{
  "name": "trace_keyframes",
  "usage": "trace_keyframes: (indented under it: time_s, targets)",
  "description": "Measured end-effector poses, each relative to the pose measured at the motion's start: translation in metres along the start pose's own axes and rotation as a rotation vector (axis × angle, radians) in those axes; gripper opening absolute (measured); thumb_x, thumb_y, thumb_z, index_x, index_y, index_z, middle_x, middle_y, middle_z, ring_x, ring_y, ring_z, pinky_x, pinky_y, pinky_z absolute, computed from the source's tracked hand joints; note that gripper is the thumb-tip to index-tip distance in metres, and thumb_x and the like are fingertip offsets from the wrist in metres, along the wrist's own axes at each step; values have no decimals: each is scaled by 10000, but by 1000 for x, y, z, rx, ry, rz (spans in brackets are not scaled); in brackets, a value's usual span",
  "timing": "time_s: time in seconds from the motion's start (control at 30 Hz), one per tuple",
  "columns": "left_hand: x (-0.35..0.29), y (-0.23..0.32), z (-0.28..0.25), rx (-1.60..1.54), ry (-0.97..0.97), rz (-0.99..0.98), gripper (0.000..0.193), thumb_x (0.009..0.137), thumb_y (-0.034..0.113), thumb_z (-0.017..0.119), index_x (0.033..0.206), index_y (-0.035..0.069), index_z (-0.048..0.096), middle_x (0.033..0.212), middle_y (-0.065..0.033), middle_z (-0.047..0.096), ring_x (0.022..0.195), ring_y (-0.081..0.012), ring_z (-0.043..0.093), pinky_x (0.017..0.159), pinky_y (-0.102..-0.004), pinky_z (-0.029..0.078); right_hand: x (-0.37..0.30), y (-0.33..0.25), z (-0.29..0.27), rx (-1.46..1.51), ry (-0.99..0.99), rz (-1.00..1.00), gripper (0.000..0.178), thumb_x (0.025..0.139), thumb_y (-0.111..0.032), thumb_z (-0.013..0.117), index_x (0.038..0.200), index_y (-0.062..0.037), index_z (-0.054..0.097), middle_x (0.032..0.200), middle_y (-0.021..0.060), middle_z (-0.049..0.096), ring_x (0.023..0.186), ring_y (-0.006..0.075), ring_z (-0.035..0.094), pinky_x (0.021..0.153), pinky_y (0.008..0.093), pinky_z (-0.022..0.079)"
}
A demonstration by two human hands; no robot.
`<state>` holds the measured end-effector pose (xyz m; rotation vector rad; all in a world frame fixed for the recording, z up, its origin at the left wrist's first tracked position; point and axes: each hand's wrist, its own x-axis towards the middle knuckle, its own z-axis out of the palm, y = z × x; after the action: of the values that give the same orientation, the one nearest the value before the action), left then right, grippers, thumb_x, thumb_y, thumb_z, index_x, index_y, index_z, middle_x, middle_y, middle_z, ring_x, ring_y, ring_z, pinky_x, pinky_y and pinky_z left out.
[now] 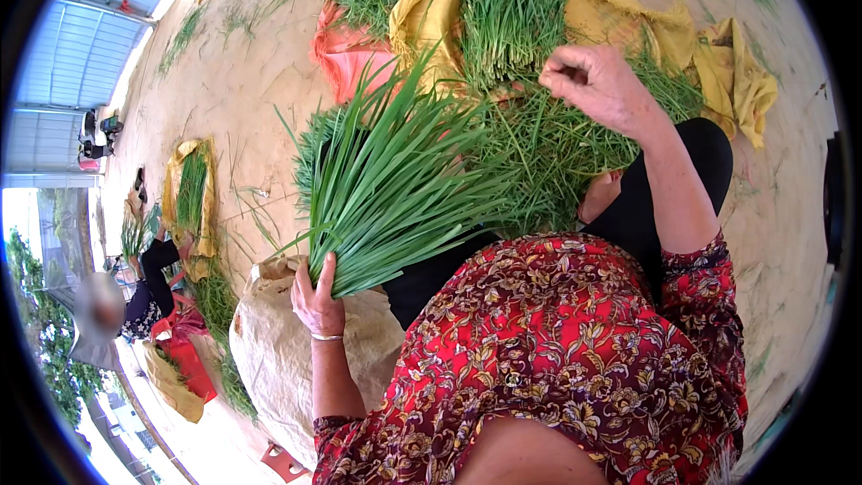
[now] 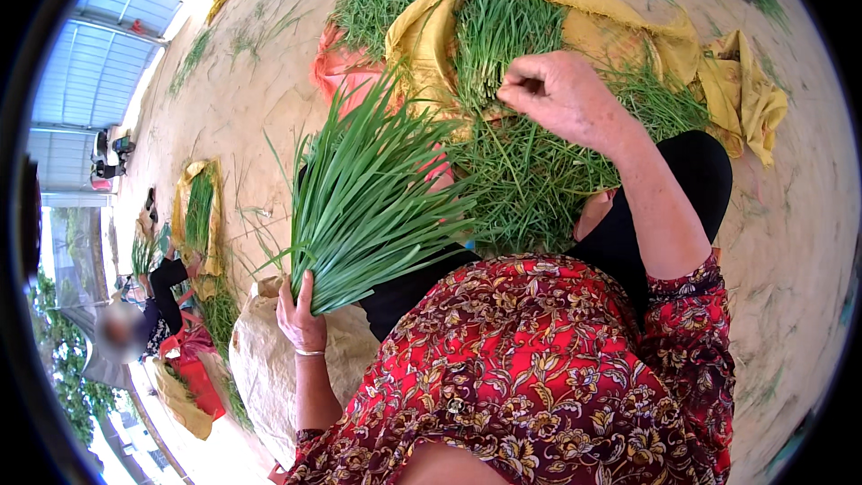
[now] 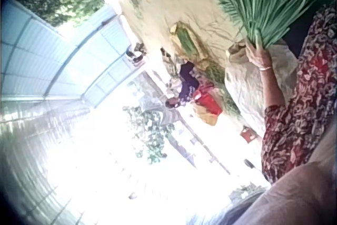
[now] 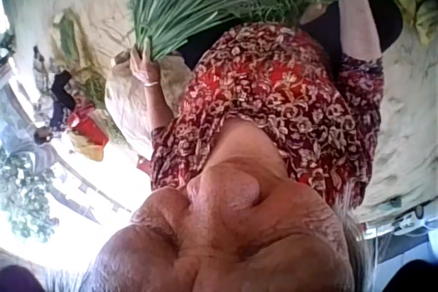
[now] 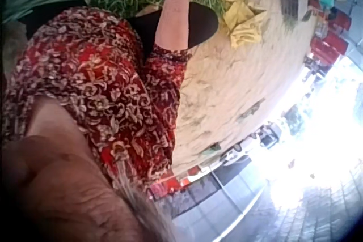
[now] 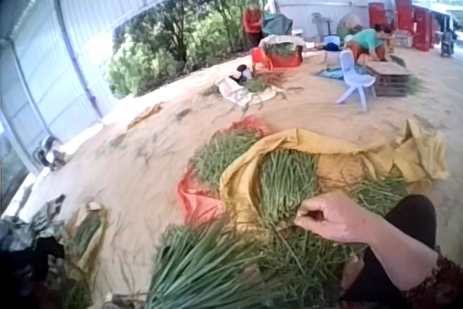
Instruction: The person removes dead or discolored leaves from bundles of green onions by hand and places the cleaned bundles into a larger pile on a tarp.
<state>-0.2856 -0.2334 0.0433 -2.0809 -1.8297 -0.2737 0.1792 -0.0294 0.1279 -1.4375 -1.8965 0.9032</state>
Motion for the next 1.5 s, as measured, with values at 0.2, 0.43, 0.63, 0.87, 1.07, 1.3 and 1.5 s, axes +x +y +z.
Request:
trace_keyframes:
  time_s: [0.2, 0.43, 0.63, 0.87, 1.07, 1.3, 1.5]
  targets:
    - [2, 0, 1, -8, -27, 19, 562, 749, 105, 687, 1289, 236, 607, 1206, -196, 588, 1009, -383, 616, 821, -444, 501, -13, -20, 67, 223, -336, -234, 201, 940, -173, 597, 902, 5, 681, 747, 127, 687, 645, 216, 655, 632, 340, 520]
    - [6, 2, -1, 7, -32, 33, 549, 763, 117, 686, 1289, 252, 603, 1222, -198, 588, 1013, -384, 616, 836, -448, 499, -6, 2, 129, 242, -309, -252, 192, 871, -199, 681, 942, -22, 695, 696, 125, 652, 626, 254, 638, 613, 377, 491]
    - [9, 8, -4, -16, -26, 28, 543, 773, 99, 672, 1286, 260, 601, 1214, -181, 593, 1006, -374, 617, 831, -444, 497, -10, -12, 136, 287, -376, -223, 199, 841, -165, 745, 968, -21, 695, 712, 74, 645, 642, 134, 620, 610, 307, 495]
    - [12, 9, -6, -34, -39, 26, 571, 743, 50, 651, 1276, 252, 617, 1193, -169, 591, 979, -362, 619, 810, -436, 499, -14, -22, 145, 296, -200, -336, 87, 842, -130, 694, 834, -45, 679, 683, 123, 610, 596, 308, 591, 562, 393, 460]
    - [10, 13, 0, -57, -64, -37, 618, 727, -26, 621, 1290, 230, 615, 1188, -184, 598, 988, -379, 617, 821, -438, 501, -3, 25, 105, 600, 25, 263, 338, 961, -263, 596, 734, -16, 635, 567, 23, 573, 491, 77, 519, 483, 265, 425]
    - [6, 9, 12, -73, -7, -42, 535, 799, 49, 601, 1293, 255, 610, 1173, -200, 597, 962, -381, 624, 794, -448, 511, -36, 66, 43, -375, 228, 8, 118, 868, -170, 649, 852, -54, 665, 813, 86, 646, 834, 268, 582, 795, 392, 465]
    - [10, 11, 5, -73, -63, -25, 571, 780, 2, 601, 1324, 175, 589, 1176, -215, 594, 1010, -407, 615, 841, -464, 503, -51, 58, 74, -112, -123, -78, 239, 961, -262, 511, 897, -115, 688, 903, 60, 682, 896, 300, 591, 835, 454, 483]
